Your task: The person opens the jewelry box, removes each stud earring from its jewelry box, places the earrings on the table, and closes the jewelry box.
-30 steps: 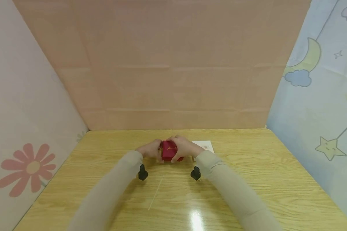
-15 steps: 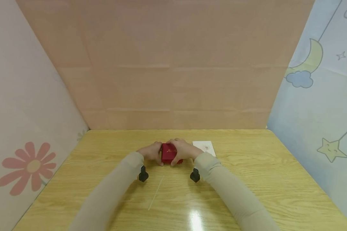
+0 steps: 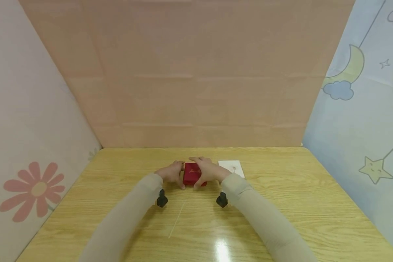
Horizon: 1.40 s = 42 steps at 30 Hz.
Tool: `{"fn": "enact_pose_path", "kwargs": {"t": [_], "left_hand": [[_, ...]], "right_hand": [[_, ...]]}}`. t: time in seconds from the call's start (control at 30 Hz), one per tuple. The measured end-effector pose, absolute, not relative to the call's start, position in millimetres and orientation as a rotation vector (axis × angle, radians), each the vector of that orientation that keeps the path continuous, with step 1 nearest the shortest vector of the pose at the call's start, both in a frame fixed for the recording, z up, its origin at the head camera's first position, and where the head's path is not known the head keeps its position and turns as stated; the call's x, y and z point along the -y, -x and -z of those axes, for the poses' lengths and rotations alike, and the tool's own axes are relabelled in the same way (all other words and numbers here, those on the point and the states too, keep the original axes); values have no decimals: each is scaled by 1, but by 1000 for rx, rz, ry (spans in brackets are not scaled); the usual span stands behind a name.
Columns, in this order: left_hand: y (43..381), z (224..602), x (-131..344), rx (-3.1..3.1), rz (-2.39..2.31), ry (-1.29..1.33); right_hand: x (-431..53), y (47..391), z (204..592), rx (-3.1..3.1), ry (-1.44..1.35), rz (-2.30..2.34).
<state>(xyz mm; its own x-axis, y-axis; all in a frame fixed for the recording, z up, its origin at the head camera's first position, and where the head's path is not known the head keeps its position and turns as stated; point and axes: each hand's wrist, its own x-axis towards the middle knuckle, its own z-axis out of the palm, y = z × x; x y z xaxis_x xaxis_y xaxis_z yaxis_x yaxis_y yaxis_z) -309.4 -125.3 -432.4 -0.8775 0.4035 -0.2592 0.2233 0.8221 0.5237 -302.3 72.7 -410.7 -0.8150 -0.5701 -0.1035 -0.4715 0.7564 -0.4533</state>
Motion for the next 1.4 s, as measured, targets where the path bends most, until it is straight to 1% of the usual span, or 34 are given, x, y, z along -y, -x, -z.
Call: {"fn": "enact_pose_path", "kwargs": {"t": [0.2, 0.37, 0.5, 0.63, 0.8, 1.1, 1.4], "left_hand": [[297, 418, 130, -2685, -661, -465], [288, 390, 122, -2742, -672, -556], [285, 370, 104, -2747, -791, -633], [282, 361, 77, -2694, -930, -712], [284, 369, 41, -2647, -943, -761], [294, 396, -7, -2727, -636, -652], [303, 407, -26, -2738, -414, -610]], "right_hand": [[-99, 289, 382, -2757, 844, 705], [-145, 282, 356, -2730, 870, 862], [-183, 284, 351, -2711, 854, 973], [-211, 290, 356, -2719, 848, 1092], [-228, 298, 372, -2720, 819, 1120], [-227, 309, 407, -2593, 694, 977], [-222, 315, 418, -2513, 648, 964]]}}
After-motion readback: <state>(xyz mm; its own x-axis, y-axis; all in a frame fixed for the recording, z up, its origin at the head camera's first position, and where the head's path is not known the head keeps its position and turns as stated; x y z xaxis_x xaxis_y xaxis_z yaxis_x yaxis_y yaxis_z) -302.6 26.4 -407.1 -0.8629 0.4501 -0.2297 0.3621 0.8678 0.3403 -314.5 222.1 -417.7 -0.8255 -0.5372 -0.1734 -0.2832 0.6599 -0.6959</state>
